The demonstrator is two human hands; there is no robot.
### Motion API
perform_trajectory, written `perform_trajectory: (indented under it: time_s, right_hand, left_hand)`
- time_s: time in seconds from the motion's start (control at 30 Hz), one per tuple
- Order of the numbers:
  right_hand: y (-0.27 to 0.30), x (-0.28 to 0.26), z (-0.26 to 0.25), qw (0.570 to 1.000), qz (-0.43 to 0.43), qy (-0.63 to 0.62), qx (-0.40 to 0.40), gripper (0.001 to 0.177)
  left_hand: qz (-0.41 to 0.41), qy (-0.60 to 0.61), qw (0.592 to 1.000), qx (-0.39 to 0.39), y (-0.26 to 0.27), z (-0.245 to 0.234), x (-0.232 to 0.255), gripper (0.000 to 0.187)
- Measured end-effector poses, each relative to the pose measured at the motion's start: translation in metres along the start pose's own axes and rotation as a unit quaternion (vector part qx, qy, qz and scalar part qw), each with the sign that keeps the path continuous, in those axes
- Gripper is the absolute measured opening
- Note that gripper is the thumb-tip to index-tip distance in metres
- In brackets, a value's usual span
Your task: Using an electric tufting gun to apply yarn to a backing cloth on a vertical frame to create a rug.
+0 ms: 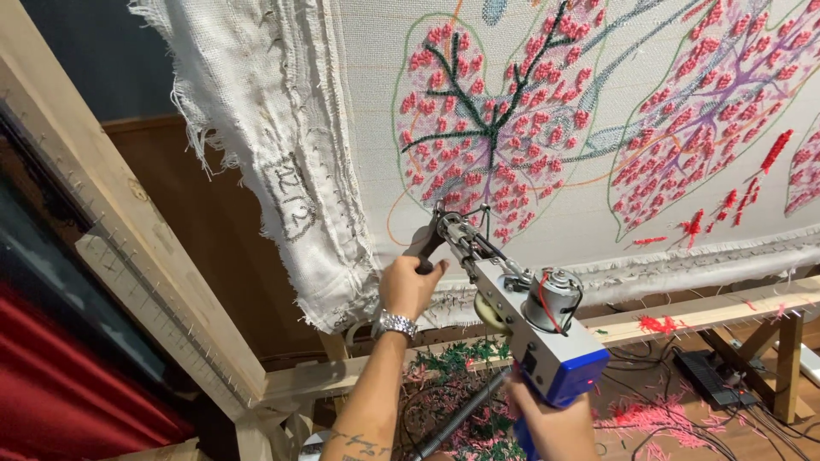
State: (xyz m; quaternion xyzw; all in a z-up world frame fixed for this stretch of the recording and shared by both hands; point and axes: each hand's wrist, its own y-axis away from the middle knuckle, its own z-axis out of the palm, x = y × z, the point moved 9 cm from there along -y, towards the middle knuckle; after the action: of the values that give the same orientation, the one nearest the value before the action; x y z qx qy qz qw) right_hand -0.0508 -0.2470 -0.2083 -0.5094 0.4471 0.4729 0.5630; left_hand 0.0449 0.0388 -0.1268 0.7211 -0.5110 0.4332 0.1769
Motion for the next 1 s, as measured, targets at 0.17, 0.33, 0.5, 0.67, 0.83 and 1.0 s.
perform_trajectory:
  time_s: [0.17,0.33,0.5,0.67,0.83,1.0]
  right_hand:
    - [0.005,0.022,0.029,0.991,0.0,-0.125,-0.055,0.031]
    - [0.006,0.031,0.036,0.99,-0.03,-0.12,-0.071,0.034]
    - [0.01,0.03,0.038,0.989,-0.036,-0.131,-0.058,0.033]
    - [0.009,0.041,0.038,0.985,-0.022,-0.158,-0.06,0.035]
    - [0.008,0.035,0.035,0.99,-0.035,-0.118,-0.071,0.037]
    - [0.008,0.034,0.032,0.99,-0.029,-0.117,-0.068,0.041]
  left_hand:
    - [0.063,-0.146,0.983,0.091,0.001,-0.031,0.016,0.055]
    - [0.066,-0.145,0.983,0.089,-0.002,-0.029,0.01,0.056]
    - [0.085,-0.111,0.985,0.103,0.0,-0.03,0.013,0.05]
    - [0.092,-0.088,0.985,0.115,0.006,-0.034,0.017,0.049]
    - [0.081,-0.083,0.989,0.093,0.001,-0.026,0.01,0.05]
    - [0.057,-0.075,0.993,0.071,0.005,-0.025,0.011,0.047]
